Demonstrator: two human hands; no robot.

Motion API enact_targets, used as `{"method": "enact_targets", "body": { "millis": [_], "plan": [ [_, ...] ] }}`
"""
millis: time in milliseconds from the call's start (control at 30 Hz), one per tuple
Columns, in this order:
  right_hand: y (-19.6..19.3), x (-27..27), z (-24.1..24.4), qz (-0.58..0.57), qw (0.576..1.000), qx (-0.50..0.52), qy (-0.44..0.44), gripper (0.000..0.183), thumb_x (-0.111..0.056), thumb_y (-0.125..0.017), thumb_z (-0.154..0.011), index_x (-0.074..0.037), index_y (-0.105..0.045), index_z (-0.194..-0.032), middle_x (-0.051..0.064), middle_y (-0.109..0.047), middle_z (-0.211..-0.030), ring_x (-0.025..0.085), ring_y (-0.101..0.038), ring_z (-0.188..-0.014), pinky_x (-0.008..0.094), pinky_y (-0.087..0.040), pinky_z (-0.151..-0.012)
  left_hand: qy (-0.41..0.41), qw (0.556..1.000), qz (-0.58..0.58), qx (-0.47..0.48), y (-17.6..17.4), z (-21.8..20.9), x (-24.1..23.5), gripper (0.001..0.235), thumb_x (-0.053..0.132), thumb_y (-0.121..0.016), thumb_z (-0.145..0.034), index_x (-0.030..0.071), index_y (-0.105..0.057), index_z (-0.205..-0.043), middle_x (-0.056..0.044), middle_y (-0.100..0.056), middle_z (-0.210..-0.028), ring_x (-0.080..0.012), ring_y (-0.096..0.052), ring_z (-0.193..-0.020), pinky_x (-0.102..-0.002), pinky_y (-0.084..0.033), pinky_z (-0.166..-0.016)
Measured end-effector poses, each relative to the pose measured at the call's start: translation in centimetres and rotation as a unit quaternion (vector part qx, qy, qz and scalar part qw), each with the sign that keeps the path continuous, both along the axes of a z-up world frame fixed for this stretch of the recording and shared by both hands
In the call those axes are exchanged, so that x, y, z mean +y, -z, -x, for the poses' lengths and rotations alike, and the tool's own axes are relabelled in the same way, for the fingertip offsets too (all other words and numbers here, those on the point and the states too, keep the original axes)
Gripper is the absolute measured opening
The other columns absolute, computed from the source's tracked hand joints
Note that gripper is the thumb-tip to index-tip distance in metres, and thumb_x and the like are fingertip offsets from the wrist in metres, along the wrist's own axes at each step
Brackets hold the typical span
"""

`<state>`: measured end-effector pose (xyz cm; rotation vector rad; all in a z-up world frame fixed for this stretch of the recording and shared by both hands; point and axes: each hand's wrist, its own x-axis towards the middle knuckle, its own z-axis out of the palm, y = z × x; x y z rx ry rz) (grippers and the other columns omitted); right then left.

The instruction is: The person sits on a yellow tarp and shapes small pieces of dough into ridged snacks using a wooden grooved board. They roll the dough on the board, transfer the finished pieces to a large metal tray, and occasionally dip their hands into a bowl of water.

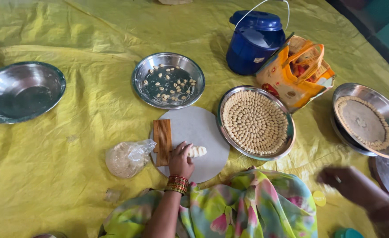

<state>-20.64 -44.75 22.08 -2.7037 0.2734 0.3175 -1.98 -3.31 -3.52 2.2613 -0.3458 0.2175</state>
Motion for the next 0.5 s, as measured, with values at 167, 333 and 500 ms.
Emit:
{"method": "enact_targets", "body": {
  "millis": [167,333,500],
  "plan": [
    [5.8,-2.0,8.2,0.102,0.97,0.17,0.142,0.018,-0.021,-0.072,-0.088,-0.005,-0.078,-0.095,0.006,-0.078,-0.085,0.015,-0.072,-0.079,0.031,-0.06,-0.076,-0.025,0.999,0.014,-0.016,1.4,0.6,0.2,0.063,0.001,-0.064,-0.071,0.017,-0.064,-0.132,-0.012,-0.057,-0.143,-0.0334,-0.055,-0.13,-0.047,-0.044,-0.109],
    [11.9,3.9,9.4,0.068,0.969,0.185,0.149,0.019,-0.023,-0.072,-0.088,-0.007,-0.078,-0.096,0.006,-0.078,-0.086,0.016,-0.072,-0.08,0.033,-0.059,-0.077,-0.056,0.998,-0.037,-0.018,2.0,1.8,0.3,0.063,0.003,-0.068,-0.069,0.018,-0.063,-0.13,-0.011,-0.056,-0.144,-0.0348,-0.053,-0.131,-0.049,-0.043,-0.108],
    [14.6,4.7,12.8,0.041,0.977,0.162,0.134,0.02,-0.025,-0.071,-0.089,-0.009,-0.078,-0.097,0.006,-0.078,-0.087,0.018,-0.072,-0.081,0.034,-0.059,-0.077,-0.077,0.996,-0.039,-0.015,1.2,3.0,0.8,0.068,0.004,-0.066,-0.071,0.02,-0.06,-0.136,-0.013,-0.051,-0.15,-0.0332,-0.051,-0.135,-0.049,-0.044,-0.108]
  ]
}}
